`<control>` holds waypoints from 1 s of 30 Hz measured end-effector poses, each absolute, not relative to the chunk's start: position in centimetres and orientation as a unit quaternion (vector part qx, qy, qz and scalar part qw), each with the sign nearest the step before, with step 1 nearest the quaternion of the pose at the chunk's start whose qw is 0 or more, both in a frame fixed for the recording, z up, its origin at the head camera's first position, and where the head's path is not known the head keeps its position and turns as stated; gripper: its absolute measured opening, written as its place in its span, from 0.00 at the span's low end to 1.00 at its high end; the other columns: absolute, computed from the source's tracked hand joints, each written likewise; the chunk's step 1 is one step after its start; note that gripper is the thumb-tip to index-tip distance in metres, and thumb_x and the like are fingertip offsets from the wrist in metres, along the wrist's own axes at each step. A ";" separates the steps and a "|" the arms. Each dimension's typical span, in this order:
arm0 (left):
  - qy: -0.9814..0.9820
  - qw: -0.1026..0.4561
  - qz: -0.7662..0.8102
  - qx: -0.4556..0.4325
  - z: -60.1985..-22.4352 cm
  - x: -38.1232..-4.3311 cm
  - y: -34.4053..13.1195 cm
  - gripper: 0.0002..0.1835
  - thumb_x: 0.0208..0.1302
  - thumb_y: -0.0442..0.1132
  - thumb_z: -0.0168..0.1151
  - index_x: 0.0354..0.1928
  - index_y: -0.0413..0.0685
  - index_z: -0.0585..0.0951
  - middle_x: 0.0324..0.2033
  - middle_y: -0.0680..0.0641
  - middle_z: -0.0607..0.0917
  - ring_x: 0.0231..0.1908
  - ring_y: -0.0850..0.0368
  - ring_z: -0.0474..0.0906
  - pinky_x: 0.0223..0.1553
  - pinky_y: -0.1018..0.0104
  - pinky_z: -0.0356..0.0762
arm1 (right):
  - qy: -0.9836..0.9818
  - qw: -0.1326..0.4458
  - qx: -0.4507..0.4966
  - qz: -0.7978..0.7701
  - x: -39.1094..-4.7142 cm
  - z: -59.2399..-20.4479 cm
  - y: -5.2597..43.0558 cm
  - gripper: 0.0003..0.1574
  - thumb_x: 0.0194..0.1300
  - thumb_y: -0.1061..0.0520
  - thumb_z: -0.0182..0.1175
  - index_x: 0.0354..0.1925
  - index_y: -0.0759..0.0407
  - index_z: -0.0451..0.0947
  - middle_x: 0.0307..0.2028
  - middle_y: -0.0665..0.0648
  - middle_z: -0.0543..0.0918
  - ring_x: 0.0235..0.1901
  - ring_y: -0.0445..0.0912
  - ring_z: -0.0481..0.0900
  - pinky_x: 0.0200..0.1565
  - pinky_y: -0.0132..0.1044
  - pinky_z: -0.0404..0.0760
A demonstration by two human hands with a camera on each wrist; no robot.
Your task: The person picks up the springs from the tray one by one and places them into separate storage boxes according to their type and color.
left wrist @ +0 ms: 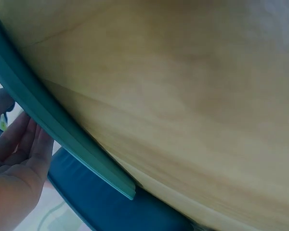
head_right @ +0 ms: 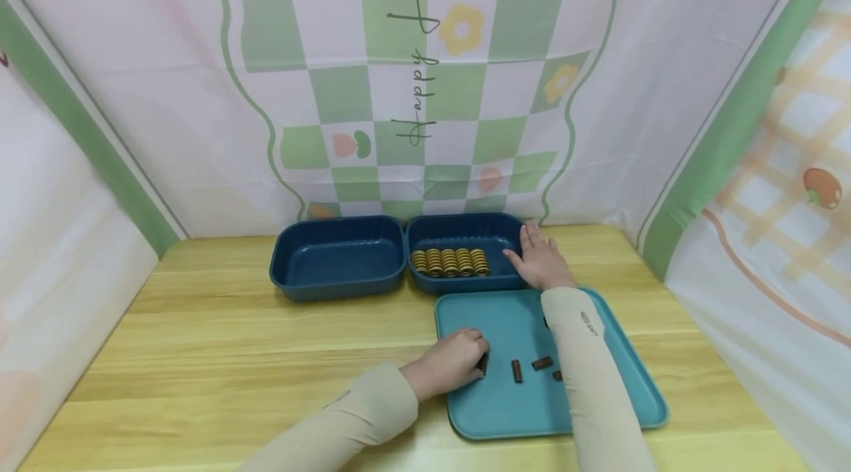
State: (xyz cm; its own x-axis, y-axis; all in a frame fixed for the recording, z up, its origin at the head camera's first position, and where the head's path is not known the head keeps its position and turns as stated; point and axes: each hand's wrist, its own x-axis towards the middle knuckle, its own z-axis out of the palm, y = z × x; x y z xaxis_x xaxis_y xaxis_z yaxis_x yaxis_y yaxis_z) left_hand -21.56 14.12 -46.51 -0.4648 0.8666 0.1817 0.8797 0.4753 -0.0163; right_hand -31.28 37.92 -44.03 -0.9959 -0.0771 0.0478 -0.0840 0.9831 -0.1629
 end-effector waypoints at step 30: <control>-0.759 -0.123 -0.544 -0.337 -44.1 -24.6 10.4 0.16 0.55 0.36 0.69 0.47 0.44 0.83 0.39 0.54 0.84 0.40 0.65 0.80 0.41 0.76 0.77 | -0.994 0.018 0.041 0.099 -31.7 -44.4 38.3 0.53 0.72 0.32 0.29 0.70 0.76 0.36 0.70 0.75 0.38 0.69 0.66 0.36 0.67 0.59 0.37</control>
State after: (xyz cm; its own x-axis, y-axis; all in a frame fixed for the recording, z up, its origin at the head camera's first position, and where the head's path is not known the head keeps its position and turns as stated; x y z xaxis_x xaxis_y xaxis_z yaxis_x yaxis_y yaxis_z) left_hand -24.56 10.37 -44.06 -0.7422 0.6453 0.1810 0.3785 0.1807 0.9078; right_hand -31.68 38.27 -44.36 -0.9960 -0.0780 0.0441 -0.0852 0.9772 -0.1945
